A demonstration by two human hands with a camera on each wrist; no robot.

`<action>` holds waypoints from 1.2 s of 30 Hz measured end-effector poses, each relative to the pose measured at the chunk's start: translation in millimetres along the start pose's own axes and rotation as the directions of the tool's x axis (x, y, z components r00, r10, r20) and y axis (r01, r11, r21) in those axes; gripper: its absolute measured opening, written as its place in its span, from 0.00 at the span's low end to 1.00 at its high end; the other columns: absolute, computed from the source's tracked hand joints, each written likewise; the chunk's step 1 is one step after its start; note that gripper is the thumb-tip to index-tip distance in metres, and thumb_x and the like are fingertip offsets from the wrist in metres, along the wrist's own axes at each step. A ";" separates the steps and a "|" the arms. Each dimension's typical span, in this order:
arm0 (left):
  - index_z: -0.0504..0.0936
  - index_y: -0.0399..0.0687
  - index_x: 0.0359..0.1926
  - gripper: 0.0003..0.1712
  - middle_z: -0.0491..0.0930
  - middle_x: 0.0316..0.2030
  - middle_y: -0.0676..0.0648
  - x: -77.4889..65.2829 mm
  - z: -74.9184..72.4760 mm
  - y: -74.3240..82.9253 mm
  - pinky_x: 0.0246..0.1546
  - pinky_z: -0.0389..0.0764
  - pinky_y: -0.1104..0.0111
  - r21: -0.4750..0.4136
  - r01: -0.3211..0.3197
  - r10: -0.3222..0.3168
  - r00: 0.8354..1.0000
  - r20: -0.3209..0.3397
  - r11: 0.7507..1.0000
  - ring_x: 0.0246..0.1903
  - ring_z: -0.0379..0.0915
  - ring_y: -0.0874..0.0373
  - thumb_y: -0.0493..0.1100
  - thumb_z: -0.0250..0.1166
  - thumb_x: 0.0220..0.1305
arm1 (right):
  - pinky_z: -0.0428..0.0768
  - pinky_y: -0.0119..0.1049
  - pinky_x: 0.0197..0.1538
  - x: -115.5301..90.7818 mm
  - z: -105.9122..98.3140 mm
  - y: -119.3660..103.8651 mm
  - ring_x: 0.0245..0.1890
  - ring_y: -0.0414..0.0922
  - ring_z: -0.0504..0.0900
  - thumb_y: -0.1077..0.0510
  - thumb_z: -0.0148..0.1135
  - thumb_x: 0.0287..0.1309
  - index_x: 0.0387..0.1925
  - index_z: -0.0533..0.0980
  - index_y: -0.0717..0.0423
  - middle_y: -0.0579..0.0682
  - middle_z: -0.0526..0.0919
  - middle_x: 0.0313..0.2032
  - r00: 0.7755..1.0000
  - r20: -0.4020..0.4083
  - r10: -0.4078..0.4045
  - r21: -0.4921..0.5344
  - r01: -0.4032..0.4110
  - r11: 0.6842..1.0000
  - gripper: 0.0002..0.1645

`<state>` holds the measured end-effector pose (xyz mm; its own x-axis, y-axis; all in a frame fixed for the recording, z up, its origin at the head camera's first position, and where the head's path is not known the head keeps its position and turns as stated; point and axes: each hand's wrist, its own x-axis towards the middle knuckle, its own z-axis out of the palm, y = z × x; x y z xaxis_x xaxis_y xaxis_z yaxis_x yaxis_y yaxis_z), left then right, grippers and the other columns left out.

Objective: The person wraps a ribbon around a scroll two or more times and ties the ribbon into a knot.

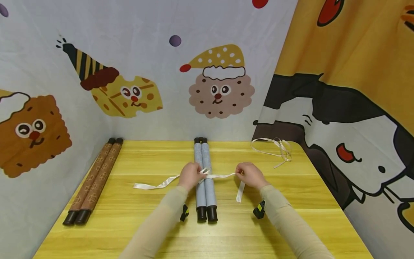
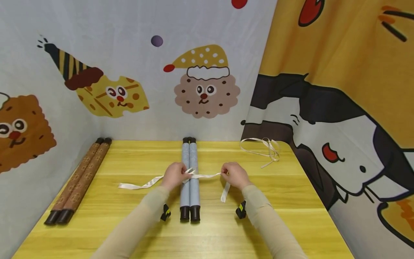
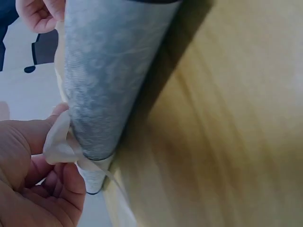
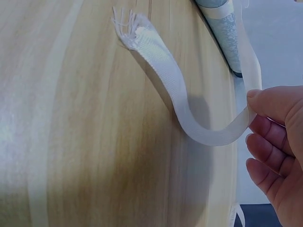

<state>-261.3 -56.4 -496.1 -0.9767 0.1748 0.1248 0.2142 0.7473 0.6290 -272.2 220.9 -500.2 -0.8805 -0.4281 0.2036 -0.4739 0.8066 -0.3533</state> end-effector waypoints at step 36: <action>0.77 0.43 0.25 0.12 0.74 0.21 0.52 -8.2 14.1 -14.4 0.26 0.73 0.65 -0.198 -0.018 -0.001 0.995 -0.097 0.980 0.23 0.69 0.58 0.35 0.75 0.53 | 0.76 0.42 0.38 -7.7 -17.6 15.3 0.33 0.44 0.75 0.60 0.73 0.55 0.26 0.76 0.47 0.40 0.78 0.27 0.998 0.006 -0.064 -0.087 0.064 0.994 0.11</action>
<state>-256.2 -59.5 -517.0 -0.9739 0.1113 0.1978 0.2244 0.6021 0.7662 -272.5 243.7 -491.2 -0.8485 -0.4810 0.2205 -0.5264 0.8098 -0.2591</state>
